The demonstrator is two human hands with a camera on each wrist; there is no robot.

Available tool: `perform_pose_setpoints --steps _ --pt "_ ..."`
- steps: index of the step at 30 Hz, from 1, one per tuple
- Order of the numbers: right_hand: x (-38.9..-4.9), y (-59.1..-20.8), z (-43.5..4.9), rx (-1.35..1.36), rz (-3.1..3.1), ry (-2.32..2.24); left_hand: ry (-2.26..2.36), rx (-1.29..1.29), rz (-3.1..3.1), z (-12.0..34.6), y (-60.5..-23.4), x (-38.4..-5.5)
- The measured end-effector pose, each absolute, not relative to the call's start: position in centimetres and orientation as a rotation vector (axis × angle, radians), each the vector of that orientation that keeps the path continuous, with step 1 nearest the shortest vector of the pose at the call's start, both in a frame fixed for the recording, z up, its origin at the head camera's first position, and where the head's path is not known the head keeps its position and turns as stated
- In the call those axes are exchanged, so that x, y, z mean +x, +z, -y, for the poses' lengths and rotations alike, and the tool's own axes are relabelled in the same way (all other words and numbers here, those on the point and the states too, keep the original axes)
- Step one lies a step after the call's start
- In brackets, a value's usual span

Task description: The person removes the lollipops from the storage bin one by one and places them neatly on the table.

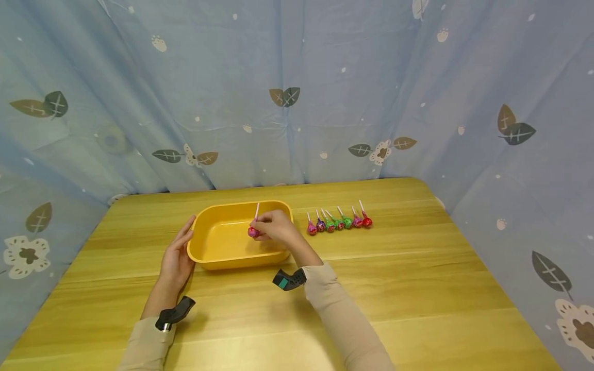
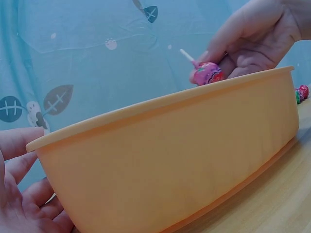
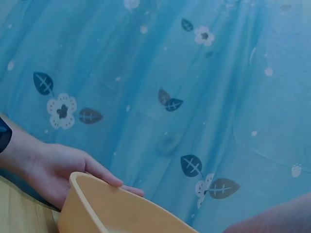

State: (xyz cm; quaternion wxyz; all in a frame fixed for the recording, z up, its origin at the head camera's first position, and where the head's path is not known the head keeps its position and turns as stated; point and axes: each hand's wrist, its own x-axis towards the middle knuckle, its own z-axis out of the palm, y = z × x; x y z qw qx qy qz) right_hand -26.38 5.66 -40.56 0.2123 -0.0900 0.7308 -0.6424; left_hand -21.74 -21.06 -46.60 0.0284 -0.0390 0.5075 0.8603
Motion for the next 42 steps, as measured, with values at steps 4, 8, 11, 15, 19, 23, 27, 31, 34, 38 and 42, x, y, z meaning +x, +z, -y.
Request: perform_pose_setpoints --steps 4,8,11,15,19,23,27,31,34,38,42 --pt "-25.9 -40.5 -6.3 -0.253 -2.028 -1.796 2.654 -0.124 -1.552 21.2 -46.7 -21.8" --pt "-25.5 -40.4 -7.2 -0.234 -2.018 -1.826 2.663 -0.127 -1.546 21.2 -46.8 -21.9" --pt "-25.2 -40.4 -8.0 -0.234 -2.031 -1.842 2.665 -0.113 -1.540 21.3 -46.8 -21.9" --pt "-24.8 -40.3 -9.2 -0.241 -2.051 -1.862 2.662 -0.109 -1.539 21.2 -46.8 -21.9" --pt "-24.4 -40.0 -10.5 -0.236 -2.048 -1.893 2.659 -0.116 -1.550 21.0 -46.6 -21.8" --pt "-24.3 -40.0 -11.8 -0.246 -2.053 -1.901 2.657 -0.111 -1.555 20.9 -46.5 -21.8" --pt "-24.6 -40.1 -12.8 -0.221 -2.067 -1.904 2.661 -0.109 -1.550 21.0 -46.6 -21.8" --pt "-24.9 -40.0 -13.5 -0.198 -2.081 -1.910 2.664 -0.109 -1.546 21.2 -46.9 -21.9" --pt "-25.2 -39.9 -13.9 -0.179 -2.083 -1.915 2.662 -0.113 -1.551 21.2 -46.9 -22.0" --pt "-25.5 -39.8 -14.5 -0.137 -2.098 -1.921 2.663 -0.108 -1.552 21.2 -47.0 -22.0" --pt "-25.6 -39.6 -15.0 -0.089 -2.117 -1.918 2.663 -0.105 -1.550 21.2 -47.1 -22.1"
